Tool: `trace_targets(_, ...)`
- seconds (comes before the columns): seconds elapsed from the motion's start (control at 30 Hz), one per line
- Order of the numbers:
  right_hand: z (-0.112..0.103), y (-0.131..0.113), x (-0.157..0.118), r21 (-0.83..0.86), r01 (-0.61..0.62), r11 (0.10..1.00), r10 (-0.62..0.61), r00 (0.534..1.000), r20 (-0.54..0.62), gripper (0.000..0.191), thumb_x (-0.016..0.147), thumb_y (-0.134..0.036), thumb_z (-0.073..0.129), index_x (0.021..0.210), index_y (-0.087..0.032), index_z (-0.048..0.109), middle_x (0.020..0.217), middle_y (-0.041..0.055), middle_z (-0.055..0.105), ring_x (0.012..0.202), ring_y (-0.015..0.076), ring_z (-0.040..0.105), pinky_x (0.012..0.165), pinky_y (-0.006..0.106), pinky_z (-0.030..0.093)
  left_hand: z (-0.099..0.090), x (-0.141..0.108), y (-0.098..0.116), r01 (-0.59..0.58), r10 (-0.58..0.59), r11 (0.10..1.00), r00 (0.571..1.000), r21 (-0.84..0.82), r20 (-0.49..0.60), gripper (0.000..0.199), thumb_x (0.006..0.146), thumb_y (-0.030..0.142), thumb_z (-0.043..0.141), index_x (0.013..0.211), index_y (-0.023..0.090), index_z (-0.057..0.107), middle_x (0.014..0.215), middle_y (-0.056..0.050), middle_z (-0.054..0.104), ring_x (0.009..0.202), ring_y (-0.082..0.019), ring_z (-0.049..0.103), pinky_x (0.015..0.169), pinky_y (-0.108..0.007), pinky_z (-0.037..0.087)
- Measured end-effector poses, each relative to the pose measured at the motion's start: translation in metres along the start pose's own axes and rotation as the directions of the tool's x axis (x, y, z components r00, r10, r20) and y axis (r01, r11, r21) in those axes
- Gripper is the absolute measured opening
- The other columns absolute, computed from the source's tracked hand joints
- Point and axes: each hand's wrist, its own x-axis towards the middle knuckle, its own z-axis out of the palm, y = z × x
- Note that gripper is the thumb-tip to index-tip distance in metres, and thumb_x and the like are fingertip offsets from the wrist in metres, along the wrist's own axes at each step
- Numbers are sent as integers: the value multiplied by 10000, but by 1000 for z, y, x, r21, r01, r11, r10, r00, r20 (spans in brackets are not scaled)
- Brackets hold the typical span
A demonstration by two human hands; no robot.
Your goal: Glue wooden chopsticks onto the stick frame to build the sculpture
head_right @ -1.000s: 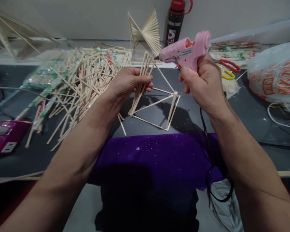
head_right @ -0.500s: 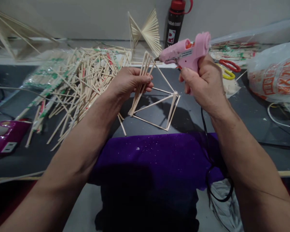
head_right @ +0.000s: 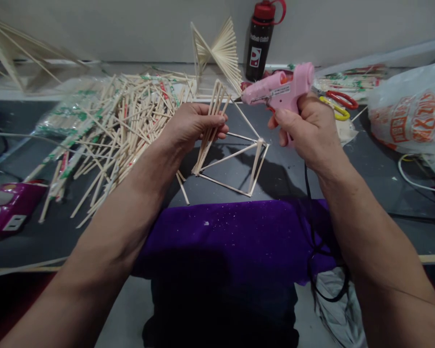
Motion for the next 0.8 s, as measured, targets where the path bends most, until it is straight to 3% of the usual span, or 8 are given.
trace_targets(0.1,-4,3,-5,-67,-70,995,74,995,68,112,836,-269,690,771,-185,724,730,13,690,429,75,494,384,207,333,0,0,0,5,-5,1000,1000,6,-11,64,764,157,714,800,123,673,669,-35,710,694,-123,736,748,-243,625)
trace_targets(0.2,-11,5,-9,-49,-101,994,104,993,57,81,827,-282,710,815,-206,735,766,9,711,430,86,501,369,204,320,0,1,-1,11,-11,1000,1000,2,-6,67,764,157,716,800,122,671,680,-42,718,693,-124,738,740,-240,624)
trace_targets(0.33,-34,7,-7,72,-110,991,119,985,-124,133,847,-309,720,891,-183,714,826,40,725,464,102,558,372,204,358,0,4,-1,11,-11,1000,1000,-17,-1,83,747,160,734,785,121,672,652,-37,708,640,-128,726,704,-251,626)
trace_targets(0.43,-65,14,-2,201,-98,975,144,963,-228,94,906,-275,669,927,-185,685,733,11,667,515,118,604,455,224,483,-2,6,-1,9,-10,1000,1000,-15,-24,98,730,165,753,787,121,686,645,-37,708,626,-142,728,701,-268,631)
trace_targets(0.5,-86,21,-1,237,-135,962,197,946,-258,89,947,-217,615,897,-170,671,657,-2,624,492,110,581,472,219,500,-3,7,-1,8,-8,1000,1000,-7,-27,112,717,165,767,797,120,703,663,-42,720,616,-144,726,690,-266,630)
trace_targets(0.63,-115,36,-8,194,-314,929,367,846,-387,166,965,-115,580,810,-132,636,561,-9,581,416,91,517,403,186,423,-4,7,0,22,-22,1000,999,-5,-34,104,714,156,778,791,127,714,677,-55,727,607,-143,718,671,-258,626)
trace_targets(0.73,-123,46,-13,230,-440,868,495,734,-465,179,973,-95,558,808,-119,624,573,4,594,423,94,520,399,197,417,-2,7,2,49,-49,999,998,9,-48,62,733,148,762,770,136,713,681,-62,726,618,-143,715,670,-260,624)
trace_targets(0.8,-125,53,-13,258,-473,842,537,692,-483,199,1002,-114,513,829,-128,610,565,-4,583,421,88,500,418,202,426,-2,7,2,56,-55,998,997,18,-60,49,748,151,757,760,137,712,688,-65,723,636,-145,719,682,-261,620)
